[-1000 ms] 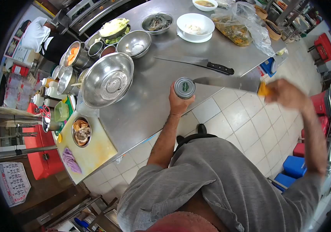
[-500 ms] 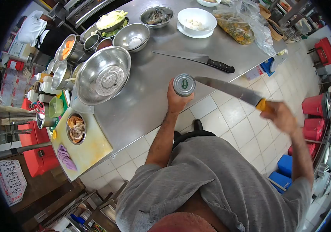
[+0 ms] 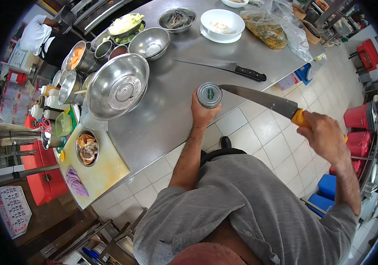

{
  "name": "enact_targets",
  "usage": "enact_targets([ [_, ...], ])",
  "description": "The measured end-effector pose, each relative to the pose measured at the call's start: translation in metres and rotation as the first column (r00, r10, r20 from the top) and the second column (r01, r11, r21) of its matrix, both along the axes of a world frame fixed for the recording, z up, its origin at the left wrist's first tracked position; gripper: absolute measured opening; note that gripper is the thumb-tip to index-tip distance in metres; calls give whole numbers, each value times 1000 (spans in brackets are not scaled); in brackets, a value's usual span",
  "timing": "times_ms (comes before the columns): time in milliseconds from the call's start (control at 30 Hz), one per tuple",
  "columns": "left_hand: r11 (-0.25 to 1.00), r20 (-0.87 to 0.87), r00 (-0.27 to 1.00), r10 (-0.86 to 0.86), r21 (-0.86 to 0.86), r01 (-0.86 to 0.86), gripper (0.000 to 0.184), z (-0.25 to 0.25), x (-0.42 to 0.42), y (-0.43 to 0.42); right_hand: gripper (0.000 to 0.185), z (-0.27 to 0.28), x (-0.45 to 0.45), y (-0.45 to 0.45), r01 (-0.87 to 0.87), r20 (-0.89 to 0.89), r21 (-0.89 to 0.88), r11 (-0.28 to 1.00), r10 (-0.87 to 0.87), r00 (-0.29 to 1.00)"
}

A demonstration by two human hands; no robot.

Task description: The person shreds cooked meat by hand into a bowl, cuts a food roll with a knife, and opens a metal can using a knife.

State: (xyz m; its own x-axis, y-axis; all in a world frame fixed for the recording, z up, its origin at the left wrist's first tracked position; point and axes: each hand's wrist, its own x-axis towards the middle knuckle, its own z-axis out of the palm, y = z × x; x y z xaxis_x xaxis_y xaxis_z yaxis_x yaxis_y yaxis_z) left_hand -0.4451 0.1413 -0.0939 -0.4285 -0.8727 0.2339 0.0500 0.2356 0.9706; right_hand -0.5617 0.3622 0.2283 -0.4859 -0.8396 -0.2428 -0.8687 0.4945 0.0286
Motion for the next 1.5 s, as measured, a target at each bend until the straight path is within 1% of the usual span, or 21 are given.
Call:
enact_targets([
  [33, 1000, -4, 1000, 2, 2, -2, 76, 0, 0, 0, 27, 5, -1, -6, -2, -4, 2, 1000, 2, 1000],
  [100, 993, 72, 997, 12, -117, -4, 82, 1, 2, -2, 26, 11, -3, -15, -74, -218, 8, 997, 73, 973],
  [167, 997, 25, 1000, 0, -73, 2, 79, 4, 2, -2, 23, 19, -2, -22, -90, -262, 23, 996, 93, 961],
  [267, 1000, -13, 1000, -10, -25, 10, 76, 4, 1, -1, 23, 27, -9, -27, -55, -152, 59, 997, 63, 986],
  [333, 1000, -6, 1000, -14, -27, 14, 77, 2, 2, -1, 27, 29, -27, -29, -141, -78, 135, 981, 152, 985],
  [433, 994, 73, 997, -27, -101, 34, 81, -1, 4, -3, 33, 38, -45, -62, -191, -32, 189, 963, 201, 979],
  [567, 993, 116, 992, -43, -108, 56, 81, 4, 7, -4, 33, 58, -64, -134, -120, -56, 413, 903, 157, 986],
  [667, 995, 120, 991, -58, -80, 67, 82, 4, 7, -7, 37, 44, -95, -124, -234, -6, 286, 929, 246, 969],
  [733, 996, 117, 992, -55, -60, 62, 82, 3, 10, -7, 41, 20, -107, -90, -147, 107, 178, 973, 130, 986],
  [767, 995, 115, 990, -85, -44, 91, 81, 5, 9, -10, 43, -5, -115, -54, -128, 83, 8, 992, 126, 988],
  [800, 992, 115, 986, -118, -27, 122, 81, 6, 9, -10, 39, -9, -102, -47, 88, 273, 200, 976, -142, 952],
  [833, 993, 110, 987, -115, -24, 118, 81, 5, 6, -11, 33, -38, -96, -16, 180, 356, 83, 980, -198, 913],
  [900, 995, 43, 995, -91, 41, 90, 79, 3, 6, -9, 28, -87, -71, 30, 195, 394, -160, 968, -118, 911],
  [967, 993, 28, 994, -107, 49, 105, 80, 3, 6, -9, 28, -93, -37, 34, 346, 404, -89, 934, -284, 870],
  [1033, 990, 13, 991, -131, 45, 130, 80, -1, 5, -9, 28, -90, -55, 35, 233, 463, -122, 965, -153, 873],
  [1100, 992, -20, 994, -110, 57, 111, 79, -10, 2, -7, 27, -54, -72, 13, 303, 617, 152, 941, -330, 715],
  [1167, 991, 13, 992, -127, -30, 127, 76, -7, 4, -6, 26, -36, -95, -8, 231, 688, 322, 918, -395, 609],
  [1233, 987, 51, 992, -114, -111, 119, 74, -1, 8, -7, 29, -11, -103, -40, 167, 525, 420, 892, -389, 757],
  [1367, 982, 103, 981, -167, -75, 175, 75, 7, 11, -7, 40, 30, -105, -103, -59, 301, 419, 906, -78, 951],
  [1433, 984, 85, 983, -164, -59, 170, 77, 2, 11, -8, 42, 34, -102, -105, -61, 246, 426, 903, -50, 968],
  [1500, 983, 54, 984, -171, -60, 175, 79, 1, 11, -9, 41, 17, -106, -78, -24, 315, 317, 948, -81, 946],
])
